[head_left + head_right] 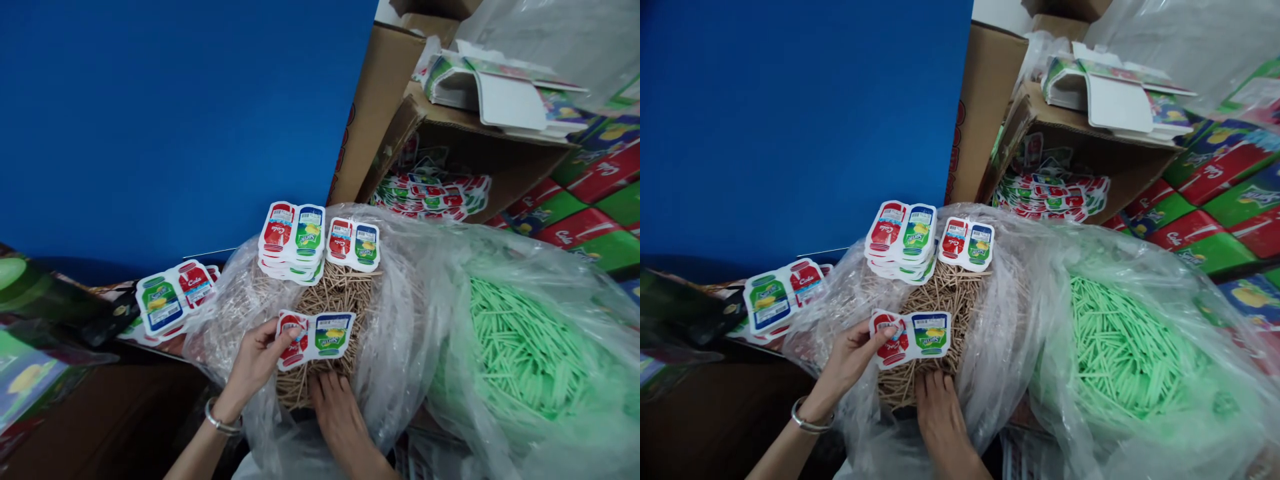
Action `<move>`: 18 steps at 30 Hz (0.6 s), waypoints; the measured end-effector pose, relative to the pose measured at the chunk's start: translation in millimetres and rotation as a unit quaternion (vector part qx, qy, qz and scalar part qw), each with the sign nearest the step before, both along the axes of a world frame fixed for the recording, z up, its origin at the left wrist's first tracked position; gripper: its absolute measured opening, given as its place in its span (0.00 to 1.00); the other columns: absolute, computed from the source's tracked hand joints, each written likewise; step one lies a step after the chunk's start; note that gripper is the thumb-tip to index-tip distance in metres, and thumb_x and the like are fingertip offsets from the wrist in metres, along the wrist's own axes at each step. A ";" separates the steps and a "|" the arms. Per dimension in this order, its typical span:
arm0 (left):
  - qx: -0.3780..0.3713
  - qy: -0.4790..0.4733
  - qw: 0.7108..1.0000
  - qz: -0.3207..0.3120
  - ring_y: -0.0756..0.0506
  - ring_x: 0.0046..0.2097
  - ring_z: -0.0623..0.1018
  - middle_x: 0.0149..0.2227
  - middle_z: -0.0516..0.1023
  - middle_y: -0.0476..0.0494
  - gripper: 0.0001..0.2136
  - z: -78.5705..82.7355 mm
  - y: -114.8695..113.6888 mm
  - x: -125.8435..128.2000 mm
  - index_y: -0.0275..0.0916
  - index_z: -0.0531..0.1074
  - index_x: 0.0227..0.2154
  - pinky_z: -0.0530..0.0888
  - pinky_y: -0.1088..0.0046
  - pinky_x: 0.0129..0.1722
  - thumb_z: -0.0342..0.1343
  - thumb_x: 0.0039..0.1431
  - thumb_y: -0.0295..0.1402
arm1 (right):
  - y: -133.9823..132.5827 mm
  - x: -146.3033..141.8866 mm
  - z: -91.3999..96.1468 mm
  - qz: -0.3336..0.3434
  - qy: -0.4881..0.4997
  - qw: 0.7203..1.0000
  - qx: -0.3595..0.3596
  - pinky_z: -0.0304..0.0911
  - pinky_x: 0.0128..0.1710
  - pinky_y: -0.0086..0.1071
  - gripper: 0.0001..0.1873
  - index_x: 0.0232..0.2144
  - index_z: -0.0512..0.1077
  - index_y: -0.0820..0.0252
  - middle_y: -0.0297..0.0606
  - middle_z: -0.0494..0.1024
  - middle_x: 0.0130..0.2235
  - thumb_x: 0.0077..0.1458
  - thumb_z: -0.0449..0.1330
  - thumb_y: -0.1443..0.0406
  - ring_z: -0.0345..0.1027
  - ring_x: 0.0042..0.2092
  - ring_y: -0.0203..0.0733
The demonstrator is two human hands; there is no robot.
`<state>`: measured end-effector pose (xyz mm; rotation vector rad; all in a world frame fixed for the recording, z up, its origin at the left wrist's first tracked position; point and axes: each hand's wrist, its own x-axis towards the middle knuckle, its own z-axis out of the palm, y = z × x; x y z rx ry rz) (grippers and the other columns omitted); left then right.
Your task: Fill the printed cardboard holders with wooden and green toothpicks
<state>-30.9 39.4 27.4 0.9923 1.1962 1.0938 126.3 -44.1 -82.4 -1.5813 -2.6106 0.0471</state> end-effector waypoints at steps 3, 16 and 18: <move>-0.005 -0.010 1.000 0.001 0.49 0.24 0.75 0.21 0.79 0.52 0.06 0.9 0.7 -2.2 0.37 0.78 0.24 0.72 0.78 0.26 0.65 0.43 0.33 | -1.0 -0.4 -0.3 -0.011 -0.012 1.000 -0.011 0.61 0.38 0.44 0.16 0.37 0.71 0.63 0.48 0.76 0.34 0.49 0.50 0.78 0.67 0.39 0.52; -0.069 -0.086 0.994 0.027 0.48 0.20 0.76 0.19 0.79 0.50 0.11 3.7 0.1 -9.6 0.37 0.78 0.23 0.75 0.74 0.23 0.66 0.41 0.40 | 12.3 9.2 28.6 0.034 0.085 0.994 -0.059 0.58 0.48 0.41 0.17 0.43 0.67 0.60 0.44 0.75 0.45 0.50 0.52 0.75 0.66 0.47 0.48; -0.084 -0.143 0.985 0.049 0.48 0.20 0.76 0.18 0.78 0.50 0.12 8.9 1.5 -15.7 0.37 0.77 0.21 0.75 0.74 0.24 0.66 0.40 0.41 | 13.9 10.8 35.6 0.017 0.118 0.991 -0.054 0.61 0.44 0.36 0.16 0.43 0.67 0.58 0.42 0.75 0.45 0.51 0.51 0.74 0.68 0.45 0.45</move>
